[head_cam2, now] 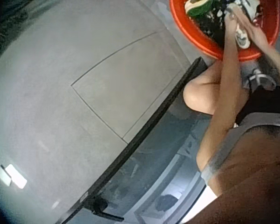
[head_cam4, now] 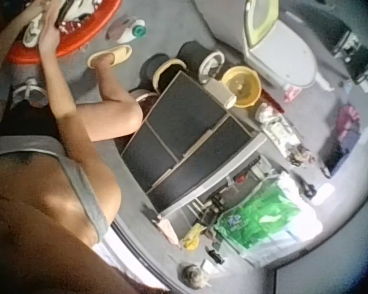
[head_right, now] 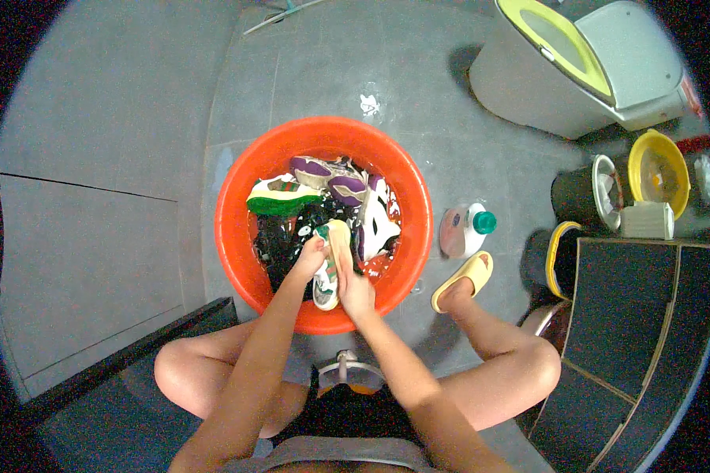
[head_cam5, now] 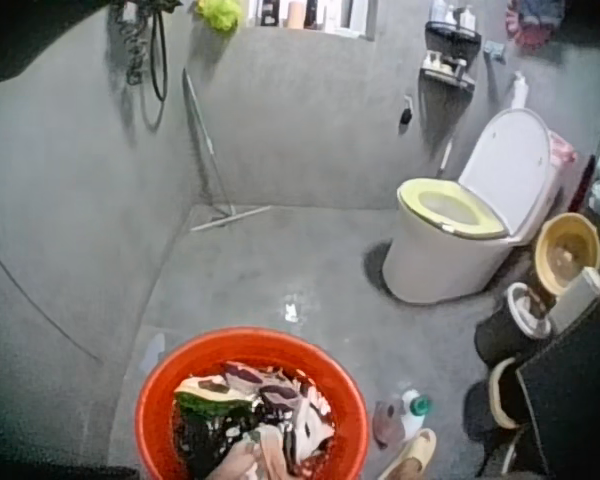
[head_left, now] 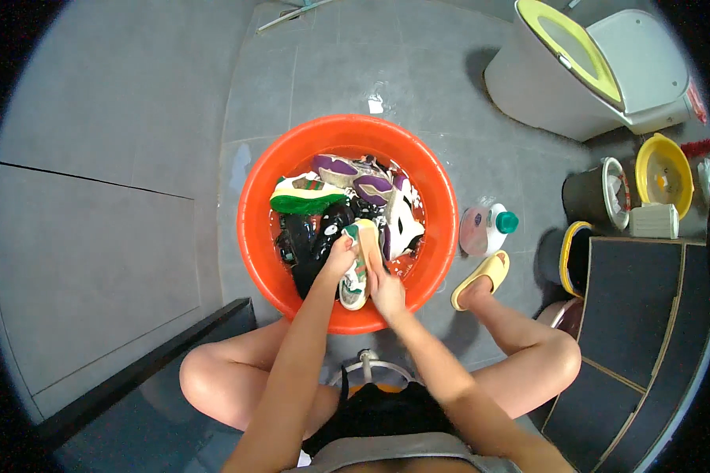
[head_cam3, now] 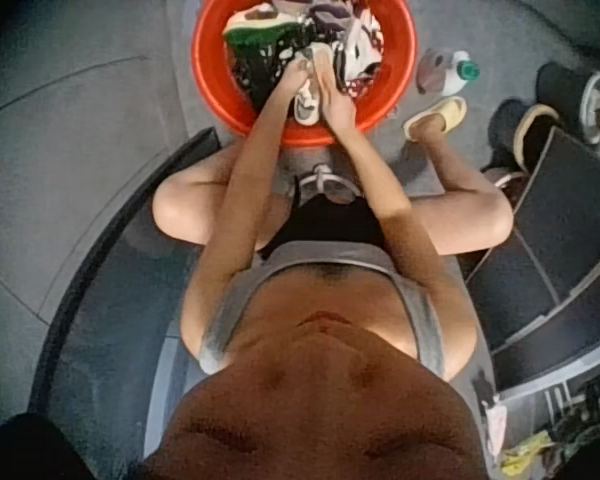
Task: The person cleans several shoes in a red basin, first pouring water from a pink basin, then scrubbing the shoes with a yellow brush by hand after applying liquid from a white bottle, and finally rinsing the shoes at the sink.
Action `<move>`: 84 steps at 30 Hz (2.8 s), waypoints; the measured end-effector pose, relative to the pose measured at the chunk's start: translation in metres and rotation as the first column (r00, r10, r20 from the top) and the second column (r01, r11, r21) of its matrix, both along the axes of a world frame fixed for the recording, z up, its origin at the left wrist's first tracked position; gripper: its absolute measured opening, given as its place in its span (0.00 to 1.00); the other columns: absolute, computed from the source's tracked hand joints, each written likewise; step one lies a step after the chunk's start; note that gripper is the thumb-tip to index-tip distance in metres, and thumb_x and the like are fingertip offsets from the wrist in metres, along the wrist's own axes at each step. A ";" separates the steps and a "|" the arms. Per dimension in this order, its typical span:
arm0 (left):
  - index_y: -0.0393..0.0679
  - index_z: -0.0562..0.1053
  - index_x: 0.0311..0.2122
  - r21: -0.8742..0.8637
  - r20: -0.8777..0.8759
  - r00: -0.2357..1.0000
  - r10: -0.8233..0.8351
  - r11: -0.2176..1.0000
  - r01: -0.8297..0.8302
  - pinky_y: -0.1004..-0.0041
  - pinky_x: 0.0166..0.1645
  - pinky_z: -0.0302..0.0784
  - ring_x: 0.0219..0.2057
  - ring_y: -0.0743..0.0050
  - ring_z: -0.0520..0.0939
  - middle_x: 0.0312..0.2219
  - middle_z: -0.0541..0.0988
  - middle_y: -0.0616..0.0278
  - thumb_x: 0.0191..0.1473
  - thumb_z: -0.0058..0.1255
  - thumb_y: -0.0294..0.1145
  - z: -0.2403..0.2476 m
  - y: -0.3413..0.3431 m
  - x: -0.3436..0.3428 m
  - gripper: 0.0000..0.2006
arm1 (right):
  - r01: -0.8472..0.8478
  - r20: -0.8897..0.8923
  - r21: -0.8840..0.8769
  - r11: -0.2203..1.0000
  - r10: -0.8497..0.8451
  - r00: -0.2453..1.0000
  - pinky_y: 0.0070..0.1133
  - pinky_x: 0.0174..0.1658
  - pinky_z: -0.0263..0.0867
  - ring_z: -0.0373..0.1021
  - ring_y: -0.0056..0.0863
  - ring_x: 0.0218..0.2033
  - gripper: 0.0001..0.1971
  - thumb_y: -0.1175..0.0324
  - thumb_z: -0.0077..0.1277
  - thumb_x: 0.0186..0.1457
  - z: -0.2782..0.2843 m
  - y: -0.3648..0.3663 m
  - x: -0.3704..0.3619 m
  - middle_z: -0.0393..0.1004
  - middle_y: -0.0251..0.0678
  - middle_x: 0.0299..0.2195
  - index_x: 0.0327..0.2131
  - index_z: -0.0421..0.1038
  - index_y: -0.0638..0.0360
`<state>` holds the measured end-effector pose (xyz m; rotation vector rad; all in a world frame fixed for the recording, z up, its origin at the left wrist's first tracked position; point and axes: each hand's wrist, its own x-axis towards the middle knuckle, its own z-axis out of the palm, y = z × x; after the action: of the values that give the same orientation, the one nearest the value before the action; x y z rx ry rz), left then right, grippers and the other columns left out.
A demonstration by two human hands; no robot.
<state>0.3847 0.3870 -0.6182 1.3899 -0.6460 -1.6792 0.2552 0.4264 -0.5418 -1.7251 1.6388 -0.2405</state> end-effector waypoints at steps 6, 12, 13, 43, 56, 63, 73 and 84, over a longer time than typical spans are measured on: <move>0.37 0.65 0.41 -0.008 0.000 0.999 -0.041 0.999 0.041 0.79 0.40 0.66 0.35 0.76 0.72 0.34 0.72 0.62 0.43 0.36 0.13 -0.007 -0.008 -0.009 0.17 | -0.019 -0.042 -0.048 0.999 0.017 0.999 0.35 0.25 0.63 0.66 0.47 0.22 0.17 0.63 0.37 0.50 -0.007 -0.072 -0.001 0.68 0.51 0.21 0.46 0.60 0.47; 0.36 0.66 0.39 0.049 0.011 0.999 0.054 0.997 -0.054 0.76 0.40 0.66 0.34 0.75 0.73 0.33 0.73 0.62 0.43 0.41 0.16 0.003 -0.001 0.009 0.14 | 0.105 0.115 0.072 0.992 -0.112 0.987 0.34 0.27 0.64 0.67 0.47 0.23 0.17 0.65 0.39 0.51 -0.003 0.041 -0.010 0.66 0.55 0.20 0.46 0.60 0.49; 0.36 0.65 0.39 -0.021 -0.028 0.998 0.063 0.998 -0.064 0.76 0.40 0.66 0.35 0.75 0.72 0.34 0.72 0.62 0.43 0.40 0.16 0.002 0.000 0.009 0.14 | 0.112 0.118 0.052 0.992 -0.117 0.986 0.34 0.27 0.64 0.67 0.47 0.23 0.17 0.65 0.38 0.51 -0.002 0.028 -0.004 0.66 0.55 0.20 0.46 0.60 0.49; 0.35 0.65 0.35 0.074 0.337 0.874 -0.351 0.935 0.347 0.77 0.31 0.66 0.26 0.76 0.70 0.26 0.72 0.65 0.40 0.45 0.29 0.044 0.037 0.001 0.14 | 0.277 0.433 0.054 0.959 -0.272 0.859 0.22 0.23 0.63 0.67 0.29 0.17 0.19 0.64 0.37 0.52 0.019 0.040 -0.015 0.71 0.40 0.20 0.48 0.57 0.58; 0.42 0.59 0.46 0.042 0.196 0.980 0.027 0.998 -0.036 0.83 0.28 0.60 0.25 0.87 0.66 0.26 0.69 0.73 0.47 0.41 0.28 0.016 0.064 -0.027 0.18 | 0.164 0.043 -0.056 0.985 -0.162 0.986 0.36 0.29 0.63 0.67 0.48 0.25 0.18 0.61 0.35 0.51 -0.034 -0.016 -0.026 0.68 0.54 0.24 0.46 0.60 0.51; 0.44 0.66 0.38 0.039 0.090 0.971 0.223 0.973 -0.227 0.81 0.32 0.61 0.29 0.84 0.68 0.30 0.71 0.72 0.46 0.34 0.26 0.018 0.082 -0.011 0.12 | 0.131 0.249 -0.047 0.990 -0.116 0.962 0.31 0.31 0.64 0.67 0.46 0.28 0.16 0.68 0.38 0.51 -0.002 0.078 -0.010 0.68 0.54 0.25 0.45 0.61 0.56; 0.39 0.68 0.33 0.208 -0.137 0.857 0.497 0.860 -0.466 0.77 0.35 0.66 0.31 0.78 0.72 0.30 0.72 0.67 0.46 0.42 0.31 0.012 0.095 0.002 0.10 | -0.070 0.143 0.061 0.996 0.060 0.988 0.35 0.27 0.64 0.67 0.46 0.23 0.19 0.64 0.39 0.51 0.016 0.065 -0.012 0.68 0.53 0.21 0.48 0.57 0.47; 0.42 0.70 0.32 -0.017 0.779 0.622 -0.079 0.989 0.147 0.64 0.39 0.62 0.32 0.55 0.72 0.28 0.73 0.54 0.44 0.43 0.32 0.056 0.082 -0.040 0.09 | -0.187 -0.176 -0.017 0.982 0.181 0.968 0.32 0.29 0.64 0.67 0.45 0.24 0.19 0.58 0.36 0.51 0.005 -0.051 0.004 0.70 0.48 0.23 0.48 0.58 0.43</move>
<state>0.3447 0.4694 -0.5623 2.0571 -1.2932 -1.0370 0.2587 0.3752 -0.5366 -1.9568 1.5905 -0.0289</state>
